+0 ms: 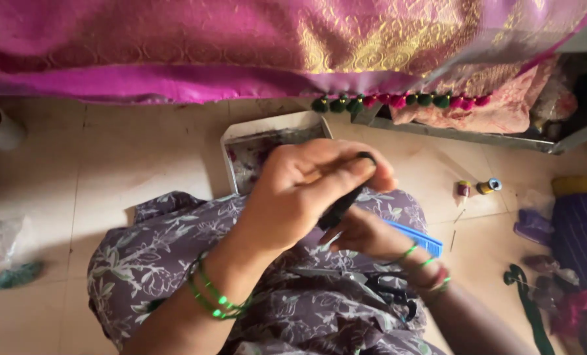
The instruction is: The person sits on the floor with a pink decorative fabric across their lap and attaches tassels along its hem. They hand-sew each tassel to the edge with needle and thread, cut the thread with scissors, and comb and trim the tassel fringe before securing the next one.
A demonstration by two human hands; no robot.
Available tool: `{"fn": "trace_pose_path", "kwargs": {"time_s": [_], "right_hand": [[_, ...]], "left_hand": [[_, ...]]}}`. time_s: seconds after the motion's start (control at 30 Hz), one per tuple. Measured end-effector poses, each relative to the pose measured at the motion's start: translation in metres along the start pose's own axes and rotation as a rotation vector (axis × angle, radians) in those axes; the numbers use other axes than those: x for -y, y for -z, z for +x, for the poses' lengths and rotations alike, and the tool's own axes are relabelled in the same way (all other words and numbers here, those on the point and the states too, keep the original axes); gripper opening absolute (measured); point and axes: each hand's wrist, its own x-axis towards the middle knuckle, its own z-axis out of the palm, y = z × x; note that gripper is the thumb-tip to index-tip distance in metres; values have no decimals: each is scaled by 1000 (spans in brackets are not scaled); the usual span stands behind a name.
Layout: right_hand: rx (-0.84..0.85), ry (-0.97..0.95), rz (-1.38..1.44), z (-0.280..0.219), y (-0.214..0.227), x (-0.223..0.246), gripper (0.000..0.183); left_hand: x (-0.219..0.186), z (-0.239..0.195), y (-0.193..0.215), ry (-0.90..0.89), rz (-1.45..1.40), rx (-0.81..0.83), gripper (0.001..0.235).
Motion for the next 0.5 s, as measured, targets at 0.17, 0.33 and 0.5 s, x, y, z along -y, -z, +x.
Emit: {"fn": "trace_pose_path", "kwargs": {"time_s": [0.17, 0.33, 0.5], "right_hand": [[-18, -55, 54, 5, -3, -22, 44], [-317, -178, -166, 9, 22, 8, 47], [-965, 233, -1334, -3, 86, 14, 31]], "left_hand": [[-14, -16, 29, -29, 38, -188, 19], [-7, -18, 63, 14, 50, -480, 21], [50, 13, 97, -86, 231, -448, 38]]}}
